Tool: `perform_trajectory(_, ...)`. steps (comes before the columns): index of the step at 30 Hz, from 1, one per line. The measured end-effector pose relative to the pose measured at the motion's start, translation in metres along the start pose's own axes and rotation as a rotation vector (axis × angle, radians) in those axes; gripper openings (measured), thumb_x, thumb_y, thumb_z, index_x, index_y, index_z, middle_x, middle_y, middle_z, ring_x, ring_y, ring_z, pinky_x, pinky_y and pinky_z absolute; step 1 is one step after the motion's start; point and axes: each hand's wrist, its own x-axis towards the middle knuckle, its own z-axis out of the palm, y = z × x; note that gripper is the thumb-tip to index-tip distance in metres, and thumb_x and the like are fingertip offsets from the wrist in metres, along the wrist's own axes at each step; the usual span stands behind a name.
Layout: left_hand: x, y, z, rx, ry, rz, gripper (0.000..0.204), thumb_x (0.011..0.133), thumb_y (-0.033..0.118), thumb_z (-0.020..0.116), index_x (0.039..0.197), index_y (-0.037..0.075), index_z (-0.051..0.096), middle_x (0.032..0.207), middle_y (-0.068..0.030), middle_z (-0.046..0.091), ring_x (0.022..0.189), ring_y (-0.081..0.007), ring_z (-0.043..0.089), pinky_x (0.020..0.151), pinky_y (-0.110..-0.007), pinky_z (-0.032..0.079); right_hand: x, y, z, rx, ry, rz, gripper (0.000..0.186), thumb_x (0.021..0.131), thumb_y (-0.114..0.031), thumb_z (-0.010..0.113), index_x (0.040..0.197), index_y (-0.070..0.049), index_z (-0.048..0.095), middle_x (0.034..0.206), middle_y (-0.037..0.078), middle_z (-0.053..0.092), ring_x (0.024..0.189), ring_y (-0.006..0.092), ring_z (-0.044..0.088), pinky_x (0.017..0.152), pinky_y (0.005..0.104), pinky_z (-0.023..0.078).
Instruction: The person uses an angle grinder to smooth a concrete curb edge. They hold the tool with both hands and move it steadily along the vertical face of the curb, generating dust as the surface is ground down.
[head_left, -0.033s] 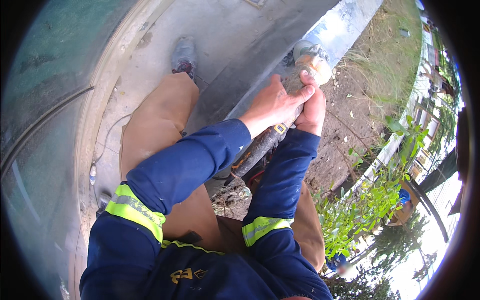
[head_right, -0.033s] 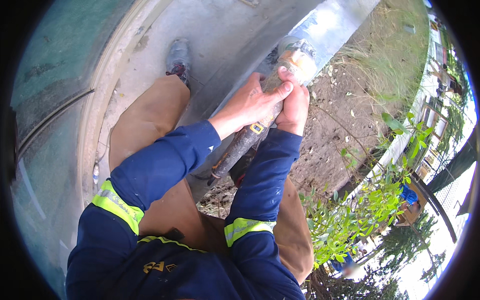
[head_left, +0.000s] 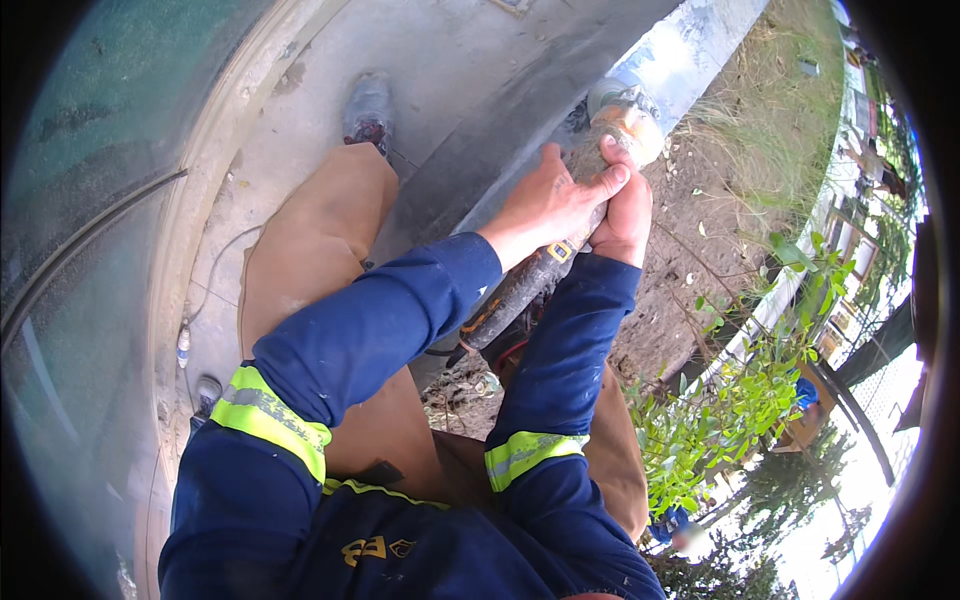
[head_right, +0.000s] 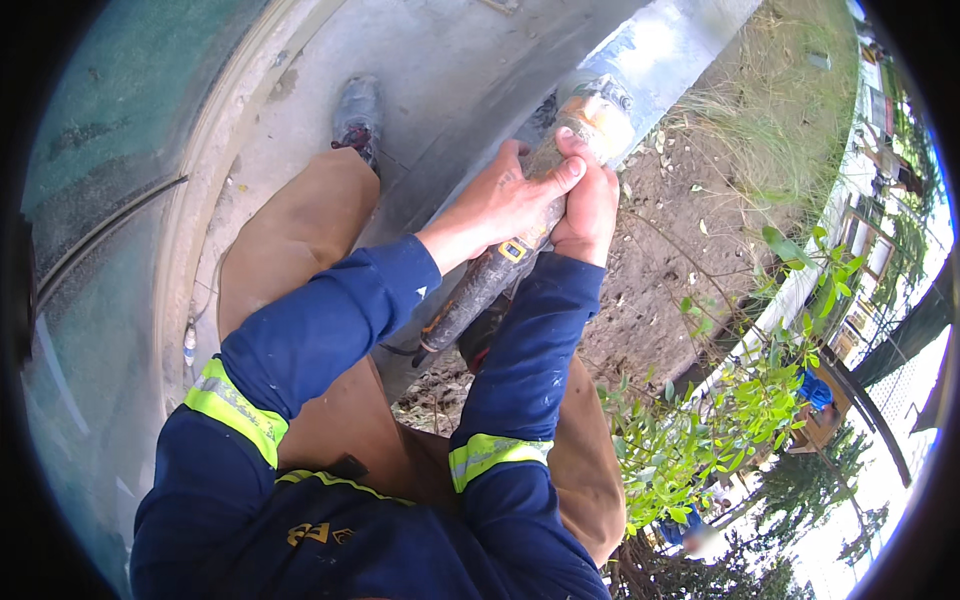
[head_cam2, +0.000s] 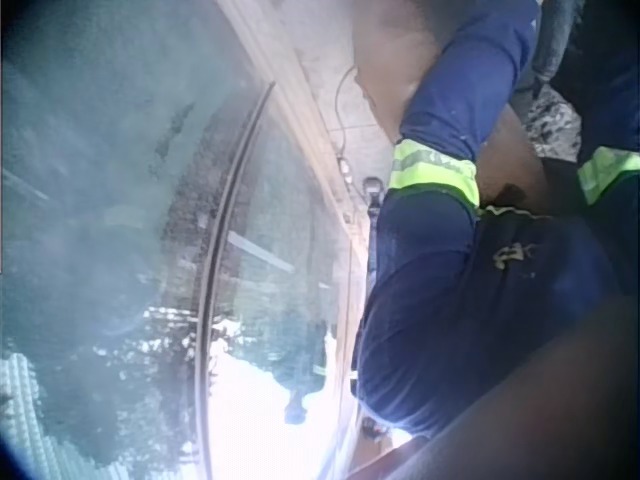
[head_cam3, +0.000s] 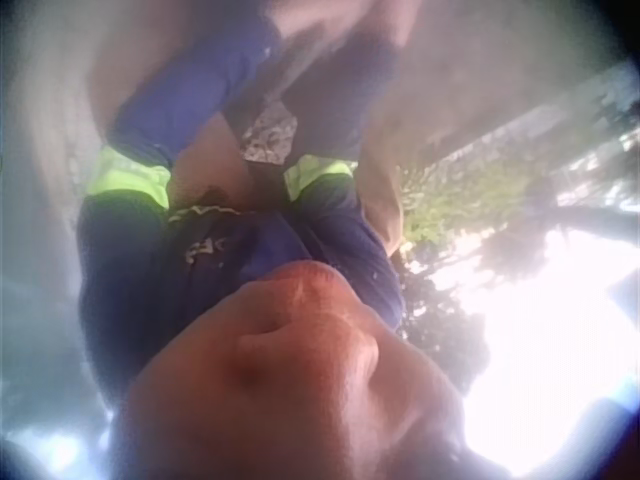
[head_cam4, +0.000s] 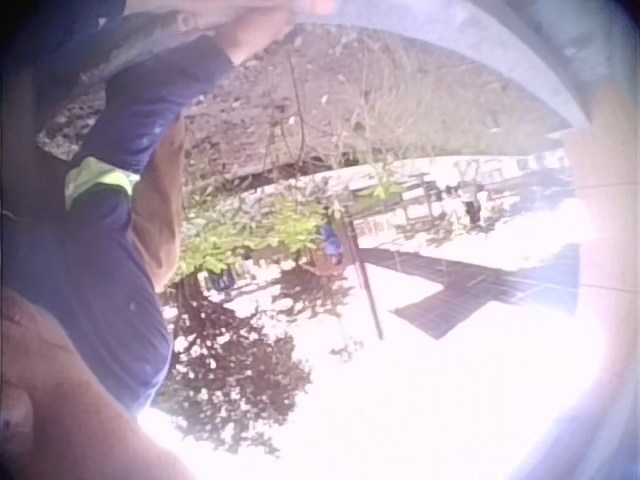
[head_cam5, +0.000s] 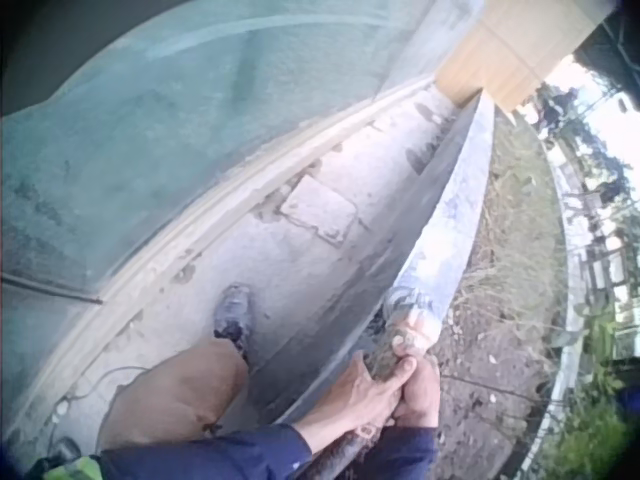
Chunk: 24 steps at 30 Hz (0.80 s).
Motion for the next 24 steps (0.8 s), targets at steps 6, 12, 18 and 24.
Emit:
perform_trajectory(6, 0.001, 0.002, -0.002, 0.019, -0.019, -0.044, 0.120, 0.083, 0.080, 0.065, 0.149, -0.013, 0.031, 0.129, -0.0360, 0.060, 0.120, -0.0406, 0.064, 0.095, -0.043, 0.054, -0.006, 0.000, 0.005, 0.087, 0.055, -0.021, 0.042, 0.089, -0.015, 0.076, 0.119, 0.011, 0.064, 0.104, 0.015, 0.069, 0.087, 0.0229, 0.067, 0.078, 0.0371, 0.056)
perform_trajectory(12, -0.005, 0.006, -0.002, -0.028, -0.049, -0.040, 0.116, 0.084, 0.079, 0.065, 0.150, -0.010, 0.032, 0.127, -0.0352, 0.061, 0.117, -0.0388, 0.066, 0.094, -0.043, 0.054, 0.001, 0.003, -0.007, 0.071, 0.041, -0.008, 0.041, 0.090, -0.015, 0.075, 0.119, 0.011, 0.064, 0.104, 0.015, 0.069, 0.087, 0.0227, 0.067, 0.076, 0.0371, 0.057)
perform_trajectory(18, 0.002, -0.002, 0.001, -0.019, 0.017, 0.016, 0.114, 0.085, 0.077, 0.065, 0.150, -0.010, 0.031, 0.129, -0.0353, 0.060, 0.118, -0.0390, 0.065, 0.095, -0.043, 0.054, 0.000, 0.001, 0.004, 0.067, 0.024, -0.026, 0.041, 0.089, -0.016, 0.076, 0.118, 0.011, 0.065, 0.100, 0.014, 0.069, 0.083, 0.0211, 0.067, 0.073, 0.0353, 0.056)
perform_trajectory(24, 0.000, 0.004, 0.003, -0.008, -0.010, -0.004, 0.115, 0.085, 0.077, 0.065, 0.150, -0.011, 0.031, 0.130, -0.0354, 0.060, 0.118, -0.0394, 0.065, 0.095, -0.042, 0.054, 0.004, 0.002, -0.008, 0.047, 0.043, -0.047, 0.042, 0.089, -0.016, 0.076, 0.119, 0.011, 0.065, 0.102, 0.014, 0.070, 0.085, 0.0220, 0.067, 0.074, 0.0365, 0.057)
